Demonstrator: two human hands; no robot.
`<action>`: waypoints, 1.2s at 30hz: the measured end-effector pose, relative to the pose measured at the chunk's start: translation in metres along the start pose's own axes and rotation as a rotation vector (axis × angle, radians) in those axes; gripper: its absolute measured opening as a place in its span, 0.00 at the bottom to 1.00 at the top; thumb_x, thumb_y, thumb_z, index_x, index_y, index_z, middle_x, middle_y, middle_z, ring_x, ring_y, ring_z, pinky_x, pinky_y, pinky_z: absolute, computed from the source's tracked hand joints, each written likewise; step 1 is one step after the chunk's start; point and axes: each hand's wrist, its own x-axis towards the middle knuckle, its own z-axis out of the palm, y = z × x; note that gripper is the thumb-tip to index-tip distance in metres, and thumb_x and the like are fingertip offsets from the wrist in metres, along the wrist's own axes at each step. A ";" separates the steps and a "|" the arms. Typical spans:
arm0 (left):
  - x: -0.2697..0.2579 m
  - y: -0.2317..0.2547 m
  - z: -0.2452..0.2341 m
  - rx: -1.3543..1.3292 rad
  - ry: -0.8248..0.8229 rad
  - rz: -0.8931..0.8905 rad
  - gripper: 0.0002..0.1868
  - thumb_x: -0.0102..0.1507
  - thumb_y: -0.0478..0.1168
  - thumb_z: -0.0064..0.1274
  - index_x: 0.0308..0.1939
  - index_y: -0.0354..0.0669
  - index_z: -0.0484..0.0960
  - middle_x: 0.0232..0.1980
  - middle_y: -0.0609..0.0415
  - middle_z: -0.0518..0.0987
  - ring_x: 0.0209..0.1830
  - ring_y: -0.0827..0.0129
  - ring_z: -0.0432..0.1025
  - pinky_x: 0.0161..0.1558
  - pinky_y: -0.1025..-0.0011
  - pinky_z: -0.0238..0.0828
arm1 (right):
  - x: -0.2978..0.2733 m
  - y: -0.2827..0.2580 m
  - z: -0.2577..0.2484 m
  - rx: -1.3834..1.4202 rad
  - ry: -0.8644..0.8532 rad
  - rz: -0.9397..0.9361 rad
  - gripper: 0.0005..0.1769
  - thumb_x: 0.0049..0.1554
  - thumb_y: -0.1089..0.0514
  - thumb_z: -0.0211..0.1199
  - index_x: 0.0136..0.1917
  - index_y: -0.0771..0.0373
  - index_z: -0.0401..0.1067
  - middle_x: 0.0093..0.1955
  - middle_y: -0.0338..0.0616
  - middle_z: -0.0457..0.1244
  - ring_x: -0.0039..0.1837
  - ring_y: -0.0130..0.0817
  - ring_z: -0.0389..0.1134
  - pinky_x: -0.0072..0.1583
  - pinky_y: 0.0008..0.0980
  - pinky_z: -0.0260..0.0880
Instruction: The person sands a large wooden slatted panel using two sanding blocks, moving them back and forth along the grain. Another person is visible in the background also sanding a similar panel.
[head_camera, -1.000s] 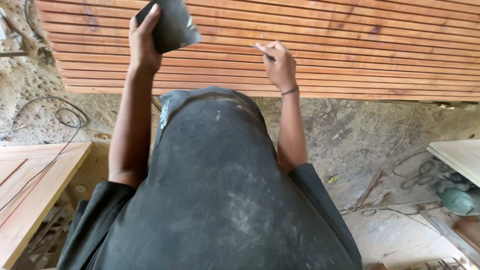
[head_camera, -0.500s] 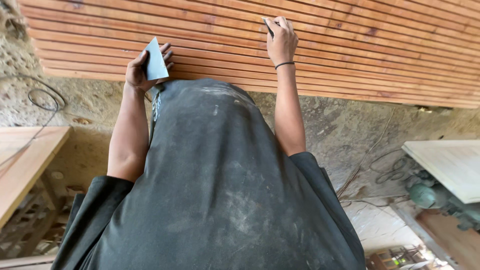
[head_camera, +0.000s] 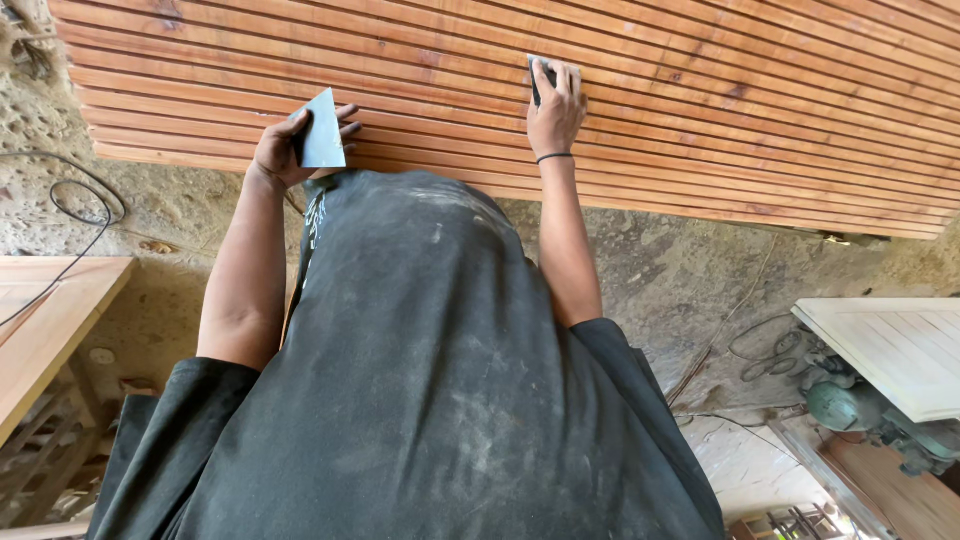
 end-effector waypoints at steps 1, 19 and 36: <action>-0.002 -0.001 0.000 0.002 0.005 -0.003 0.40 0.70 0.50 0.52 0.80 0.31 0.56 0.81 0.38 0.64 0.80 0.46 0.61 0.78 0.51 0.61 | -0.004 0.000 0.002 0.000 -0.004 0.005 0.27 0.53 0.65 0.68 0.65 0.50 0.76 0.62 0.38 0.64 0.68 0.44 0.62 0.60 0.51 0.66; 0.003 0.000 0.002 0.017 0.003 0.003 0.40 0.68 0.51 0.55 0.78 0.34 0.60 0.79 0.40 0.65 0.79 0.47 0.62 0.76 0.49 0.61 | 0.015 0.039 -0.025 0.122 -0.224 -0.104 0.05 0.65 0.57 0.66 0.53 0.47 0.81 0.52 0.38 0.66 0.59 0.42 0.67 0.54 0.46 0.69; 0.002 0.011 0.018 0.029 0.030 -0.039 0.40 0.68 0.51 0.54 0.77 0.31 0.61 0.79 0.42 0.67 0.79 0.49 0.61 0.79 0.52 0.57 | 0.019 -0.049 0.009 0.035 -0.030 0.282 0.11 0.56 0.57 0.63 0.53 0.53 0.80 0.49 0.42 0.67 0.53 0.46 0.69 0.50 0.45 0.71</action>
